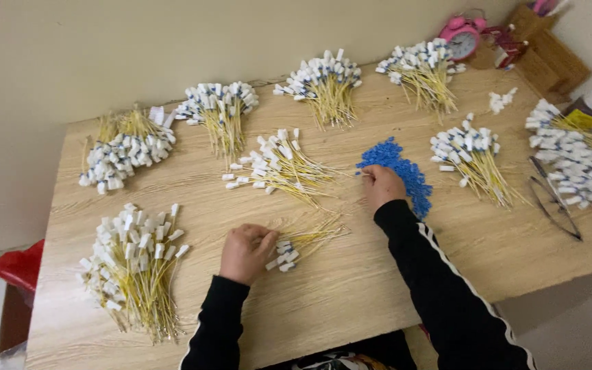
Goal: Assembling small blue plastic caps onto the ends of wire bundles at a workstation
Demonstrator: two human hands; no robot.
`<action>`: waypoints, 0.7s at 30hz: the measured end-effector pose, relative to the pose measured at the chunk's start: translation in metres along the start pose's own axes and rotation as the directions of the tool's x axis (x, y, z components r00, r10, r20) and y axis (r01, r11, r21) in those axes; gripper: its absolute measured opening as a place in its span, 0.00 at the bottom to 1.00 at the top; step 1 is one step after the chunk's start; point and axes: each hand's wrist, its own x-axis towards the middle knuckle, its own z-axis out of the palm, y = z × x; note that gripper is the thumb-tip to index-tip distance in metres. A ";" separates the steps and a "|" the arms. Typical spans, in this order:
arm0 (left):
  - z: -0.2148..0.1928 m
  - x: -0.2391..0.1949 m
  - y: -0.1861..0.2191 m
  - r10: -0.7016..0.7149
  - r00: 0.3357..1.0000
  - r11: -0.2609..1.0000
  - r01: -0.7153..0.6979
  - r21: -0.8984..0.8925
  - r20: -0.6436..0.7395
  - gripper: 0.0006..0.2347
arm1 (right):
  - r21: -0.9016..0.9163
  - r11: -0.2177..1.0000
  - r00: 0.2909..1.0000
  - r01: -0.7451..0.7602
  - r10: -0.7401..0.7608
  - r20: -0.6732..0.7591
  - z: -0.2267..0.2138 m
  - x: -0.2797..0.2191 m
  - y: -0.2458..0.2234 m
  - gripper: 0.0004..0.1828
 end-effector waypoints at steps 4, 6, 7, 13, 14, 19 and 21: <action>-0.004 0.028 0.017 0.131 0.986 0.987 -0.120 0.103 -0.107 0.07 | -0.128 0.990 0.996 0.062 -0.053 0.073 -0.013 0.002 -0.016 0.15; -0.007 0.052 0.027 0.176 0.974 0.977 -0.155 0.145 -0.144 0.07 | -0.105 0.992 0.996 0.065 -0.058 0.065 -0.019 -0.008 -0.027 0.13; -0.007 0.064 0.032 0.225 0.959 0.964 -0.194 0.180 -0.171 0.07 | -0.089 0.994 0.997 0.058 -0.053 0.053 -0.023 -0.013 -0.030 0.12; 0.027 0.149 0.028 0.454 0.881 0.812 -0.350 0.467 -0.129 0.11 | -0.101 0.988 0.988 -0.118 0.127 0.092 -0.014 -0.014 -0.032 0.12; 0.025 0.155 0.036 0.458 0.880 0.811 -0.355 0.465 -0.127 0.11 | -0.101 0.987 0.987 -0.122 0.131 0.089 -0.015 -0.015 -0.027 0.12; 0.043 0.182 0.032 0.406 0.898 0.595 -0.400 0.697 0.169 0.09 | 0.392 0.916 0.980 -0.085 0.149 -0.134 -0.036 -0.047 -0.033 0.05; 0.046 0.187 0.026 0.428 0.887 0.569 -0.413 0.711 0.173 0.07 | 0.573 0.819 0.973 -0.034 0.157 -0.167 -0.033 -0.050 -0.033 0.05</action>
